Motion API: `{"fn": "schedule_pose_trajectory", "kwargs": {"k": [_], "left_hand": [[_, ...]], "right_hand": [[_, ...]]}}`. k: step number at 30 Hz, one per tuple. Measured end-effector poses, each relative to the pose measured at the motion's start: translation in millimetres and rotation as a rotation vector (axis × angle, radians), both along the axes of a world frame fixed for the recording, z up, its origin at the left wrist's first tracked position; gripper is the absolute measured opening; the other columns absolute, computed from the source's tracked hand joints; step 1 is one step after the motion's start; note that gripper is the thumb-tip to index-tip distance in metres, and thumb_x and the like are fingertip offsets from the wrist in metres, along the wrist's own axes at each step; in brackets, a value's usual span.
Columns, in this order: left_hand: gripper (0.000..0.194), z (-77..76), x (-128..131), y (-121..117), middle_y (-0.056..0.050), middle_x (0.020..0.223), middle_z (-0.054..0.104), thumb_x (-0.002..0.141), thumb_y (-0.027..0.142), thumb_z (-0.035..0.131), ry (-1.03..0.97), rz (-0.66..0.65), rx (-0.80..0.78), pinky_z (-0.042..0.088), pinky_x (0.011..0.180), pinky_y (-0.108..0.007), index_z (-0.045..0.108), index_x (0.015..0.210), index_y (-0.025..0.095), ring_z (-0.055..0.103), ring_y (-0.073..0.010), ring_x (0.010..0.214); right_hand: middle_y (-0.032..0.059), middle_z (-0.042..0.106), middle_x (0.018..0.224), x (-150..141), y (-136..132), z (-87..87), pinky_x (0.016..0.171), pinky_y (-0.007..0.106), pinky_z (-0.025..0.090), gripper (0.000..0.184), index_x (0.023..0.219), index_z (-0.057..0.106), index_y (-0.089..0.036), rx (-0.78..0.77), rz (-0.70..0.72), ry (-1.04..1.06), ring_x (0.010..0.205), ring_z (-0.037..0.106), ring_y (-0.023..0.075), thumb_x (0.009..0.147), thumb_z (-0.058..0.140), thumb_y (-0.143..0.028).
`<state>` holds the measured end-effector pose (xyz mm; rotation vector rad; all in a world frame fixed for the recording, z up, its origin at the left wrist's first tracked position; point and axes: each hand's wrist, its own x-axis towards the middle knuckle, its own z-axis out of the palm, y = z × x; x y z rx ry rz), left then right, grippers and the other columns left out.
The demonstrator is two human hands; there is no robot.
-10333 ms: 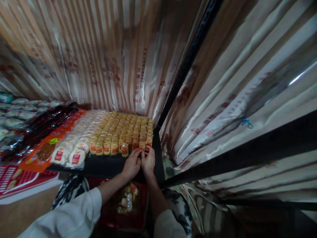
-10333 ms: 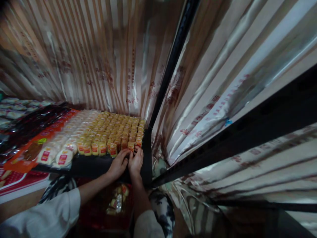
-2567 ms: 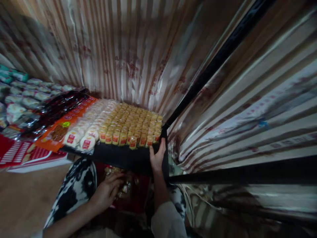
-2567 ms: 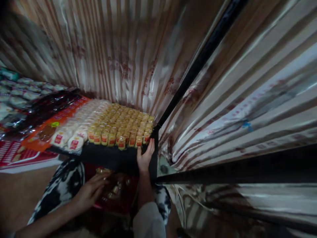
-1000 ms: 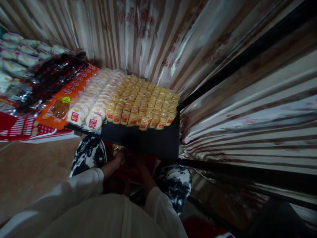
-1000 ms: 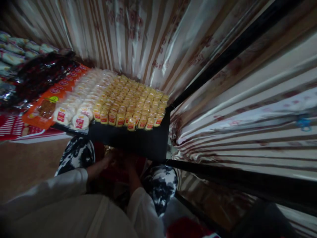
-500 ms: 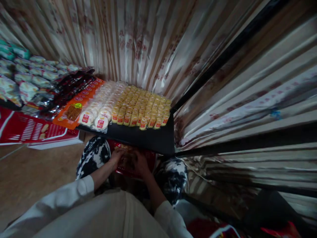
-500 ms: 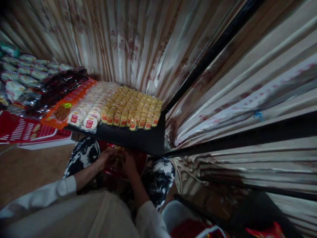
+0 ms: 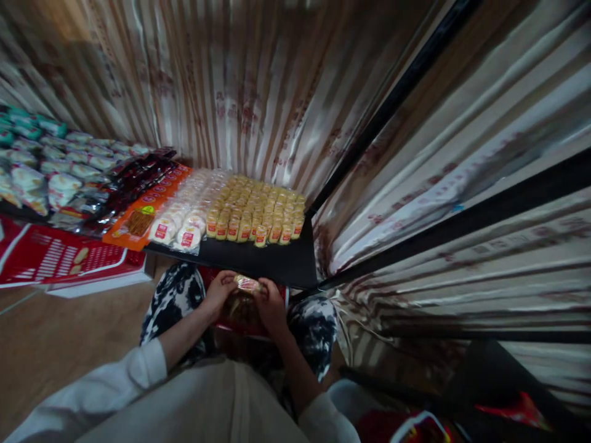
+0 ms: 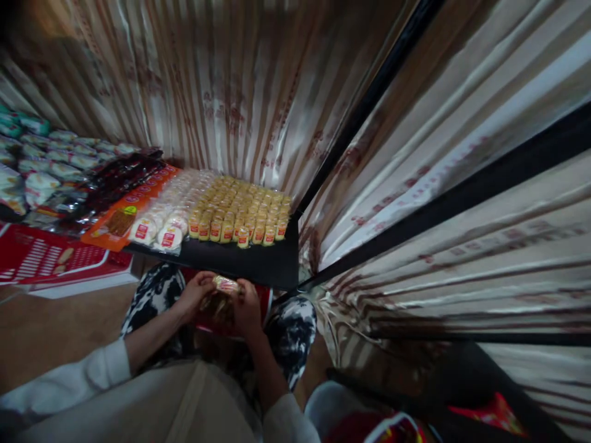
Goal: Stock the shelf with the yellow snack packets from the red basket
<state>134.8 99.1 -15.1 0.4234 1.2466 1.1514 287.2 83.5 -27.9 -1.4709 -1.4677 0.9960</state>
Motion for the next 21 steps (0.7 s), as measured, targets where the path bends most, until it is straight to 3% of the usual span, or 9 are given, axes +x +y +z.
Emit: {"fn": "schedule_pose_trajectory", "kwargs": {"k": [5, 10, 21], "left_hand": [[0.035, 15.3, 10, 8, 0.003, 0.073, 0.058, 0.054, 0.011, 0.065, 0.017, -0.022, 0.074, 0.048, 0.064, -0.022, 0.052, 0.086, 0.017, 0.059, -0.0112, 0.069], [0.054, 26.7, 24, 13, 0.003, 0.076, 0.055, 0.053, 0.012, 0.067, 0.032, -0.117, 0.097, 0.049, 0.069, -0.025, 0.052, 0.105, 0.019, 0.058, -0.0109, 0.068], [0.039, 45.7, 55, 39, 0.002, 0.073, 0.058, 0.058, 0.015, 0.069, 0.036, -0.242, 0.127, 0.05, 0.07, -0.025, 0.059, 0.095, 0.015, 0.055, -0.0091, 0.064]], "right_hand": [[0.0123, 0.059, 0.115, 5, 13, 1.1, 0.08, 0.032, 0.053, 0.046, 0.111, 0.052, -0.018, -0.066, -0.202, 0.345, 0.091, 0.063, 0.018, 0.069, 0.064, -0.03], [0.0127, 0.06, 0.114, 16, 28, 8.6, 0.088, 0.035, 0.049, 0.047, 0.107, 0.054, -0.018, -0.053, -0.297, 0.473, 0.097, 0.062, 0.0192, 0.066, 0.068, -0.036], [0.0119, 0.065, 0.108, 38, 56, 18.1, 0.094, 0.037, 0.046, 0.046, 0.1, 0.057, -0.016, -0.041, -0.422, 0.623, 0.1, 0.062, 0.0208, 0.063, 0.071, -0.039]]}}
